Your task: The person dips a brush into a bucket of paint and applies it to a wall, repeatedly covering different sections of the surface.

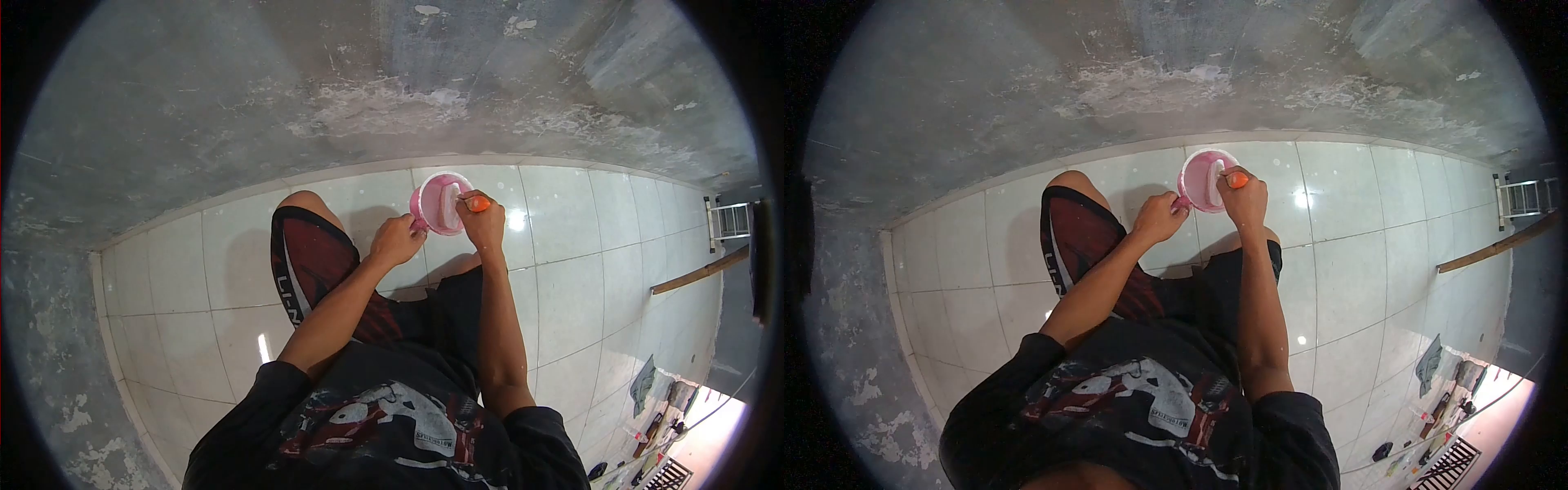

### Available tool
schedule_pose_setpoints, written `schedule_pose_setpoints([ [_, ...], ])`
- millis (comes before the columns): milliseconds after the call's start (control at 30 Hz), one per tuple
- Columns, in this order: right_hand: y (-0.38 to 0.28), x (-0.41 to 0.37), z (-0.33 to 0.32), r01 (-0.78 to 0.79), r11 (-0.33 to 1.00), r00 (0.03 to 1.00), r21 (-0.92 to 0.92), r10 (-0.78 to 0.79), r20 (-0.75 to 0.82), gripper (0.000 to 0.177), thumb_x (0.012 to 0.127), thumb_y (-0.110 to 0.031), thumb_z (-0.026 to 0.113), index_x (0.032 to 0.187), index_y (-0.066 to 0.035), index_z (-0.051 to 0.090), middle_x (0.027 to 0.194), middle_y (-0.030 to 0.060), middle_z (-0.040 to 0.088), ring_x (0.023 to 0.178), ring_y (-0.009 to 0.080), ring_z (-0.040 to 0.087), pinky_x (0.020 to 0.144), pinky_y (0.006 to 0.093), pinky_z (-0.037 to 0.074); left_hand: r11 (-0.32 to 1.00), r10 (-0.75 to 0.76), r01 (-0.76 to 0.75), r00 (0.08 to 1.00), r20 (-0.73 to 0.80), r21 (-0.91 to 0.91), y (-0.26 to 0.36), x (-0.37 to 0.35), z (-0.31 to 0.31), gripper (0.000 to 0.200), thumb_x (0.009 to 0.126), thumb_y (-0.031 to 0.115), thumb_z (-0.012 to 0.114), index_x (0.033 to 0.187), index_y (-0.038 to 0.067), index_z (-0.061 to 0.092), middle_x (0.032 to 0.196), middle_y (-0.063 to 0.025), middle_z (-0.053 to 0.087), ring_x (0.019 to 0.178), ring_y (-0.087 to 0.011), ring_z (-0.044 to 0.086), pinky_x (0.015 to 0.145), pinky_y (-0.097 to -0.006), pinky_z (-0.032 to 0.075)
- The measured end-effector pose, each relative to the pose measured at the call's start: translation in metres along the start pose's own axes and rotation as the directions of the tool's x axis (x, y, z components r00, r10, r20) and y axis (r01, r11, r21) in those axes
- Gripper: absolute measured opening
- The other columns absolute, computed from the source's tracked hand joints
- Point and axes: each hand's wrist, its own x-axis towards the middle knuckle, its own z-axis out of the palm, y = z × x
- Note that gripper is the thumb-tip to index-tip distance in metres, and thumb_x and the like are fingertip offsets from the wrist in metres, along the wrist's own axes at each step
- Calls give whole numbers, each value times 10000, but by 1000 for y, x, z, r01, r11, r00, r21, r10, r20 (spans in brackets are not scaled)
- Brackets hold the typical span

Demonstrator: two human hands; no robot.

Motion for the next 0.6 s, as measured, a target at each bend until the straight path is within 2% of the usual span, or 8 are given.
schedule_pose_setpoints([
  [100,4,4,7,28,999,1000,-30,-28,9,181,736,-223,658,834,-78,704,717,191,654,680,372,642,640,404,516,999,-30,28,999,40,36,1,1,-2,315,787,294,620,885,-5,598,802,-215,639,791,-386,618,721,-461,482],
  [267,9,8,25,91,968,995,-233,-78,63,209,736,-249,645,840,-78,706,710,189,653,671,375,637,649,417,523,1000,-22,21,999,48,19,5,-1,-5,312,789,287,618,885,-9,604,796,-223,639,787,-392,617,718,-465,481],
  [400,14,8,22,122,968,992,-218,-115,46,216,737,-251,649,851,-77,710,725,181,663,677,356,651,653,406,526,999,-2,1,1000,28,33,4,-3,-5,311,788,283,619,882,-13,607,801,-232,639,785,-398,618,716,-470,480],
  [467,9,3,12,-8,998,1000,57,7,18,220,719,-208,689,864,-44,713,738,168,680,696,284,682,644,379,524,999,-14,13,1000,26,29,3,-2,-7,310,787,283,622,887,-10,610,804,-232,639,786,-399,618,716,-469,480],
  [600,16,-2,9,-75,994,997,85,72,30,197,735,-204,692,873,-66,724,771,128,703,702,247,691,653,358,531,998,-62,63,996,56,-3,4,0,-9,309,785,295,629,916,15,624,816,-223,646,798,-399,619,717,-462,483],
])
